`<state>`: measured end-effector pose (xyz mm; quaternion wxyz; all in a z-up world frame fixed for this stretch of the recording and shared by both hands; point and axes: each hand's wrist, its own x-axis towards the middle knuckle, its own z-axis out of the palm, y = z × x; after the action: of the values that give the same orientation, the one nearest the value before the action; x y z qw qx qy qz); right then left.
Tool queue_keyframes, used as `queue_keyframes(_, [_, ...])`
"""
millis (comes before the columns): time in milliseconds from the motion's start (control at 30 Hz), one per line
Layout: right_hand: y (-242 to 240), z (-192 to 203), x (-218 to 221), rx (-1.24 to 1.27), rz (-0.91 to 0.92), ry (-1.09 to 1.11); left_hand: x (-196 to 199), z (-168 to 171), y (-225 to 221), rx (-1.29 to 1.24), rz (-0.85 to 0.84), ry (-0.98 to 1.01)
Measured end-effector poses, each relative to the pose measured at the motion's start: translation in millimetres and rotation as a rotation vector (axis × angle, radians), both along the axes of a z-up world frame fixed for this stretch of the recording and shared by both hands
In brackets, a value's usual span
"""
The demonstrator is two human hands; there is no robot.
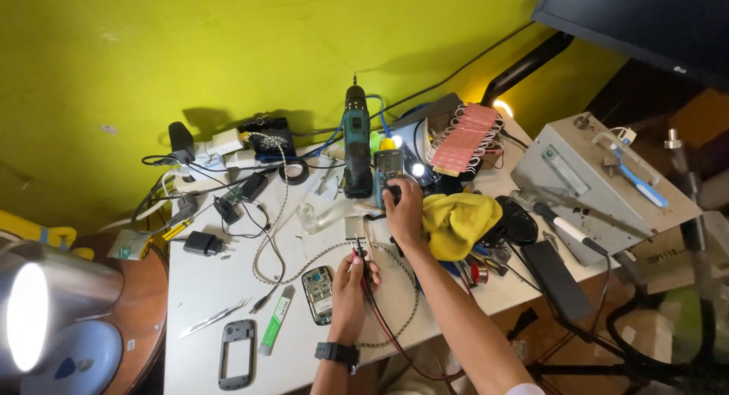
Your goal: Testing electronic components on a mobile phone motherboard using a multimeter and handling phone parts.
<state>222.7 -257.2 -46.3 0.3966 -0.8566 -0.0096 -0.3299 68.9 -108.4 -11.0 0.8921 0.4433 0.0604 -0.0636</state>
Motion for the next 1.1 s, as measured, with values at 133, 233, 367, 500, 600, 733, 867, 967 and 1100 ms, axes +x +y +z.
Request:
queue_keyframes(133, [3, -12, 2, 0.021, -0.019, -0.047, -1, -9, 3, 0.003, 0.001, 0.015])
queue_keyframes(233, [0, -13, 6, 0.039, -0.006, -0.14, 1, -8, 3, -0.035, -0.029, 0.003])
queue_keyframes(367, [1, -15, 6, 0.049, -0.023, -0.109, 1, -12, 3, -0.09, -0.007, 0.008])
queue_keyframes(500, [3, -14, 5, 0.04, -0.054, -0.119, -1, -7, 4, -0.039, -0.014, -0.009])
queue_keyframes(600, [5, -7, -3, 0.04, -0.069, -0.062, 1, -13, 4, -0.114, -0.01, 0.003])
queue_keyframes(733, [17, 5, -23, -0.061, -0.048, -0.252, 5, -23, 4, -0.109, 0.004, 0.01])
queue_keyframes(867, [21, -13, -28, -0.325, 0.275, 0.101, 13, -47, -2, -0.142, 0.048, 0.05])
queue_keyframes(967, [27, 2, -31, -0.579, 0.367, 0.419, 14, -49, -1, -0.167, 0.04, 0.05])
queue_keyframes(1100, [32, 14, -23, -0.702, 0.43, 0.596, 13, -49, -1, -0.186, 0.049, 0.049])
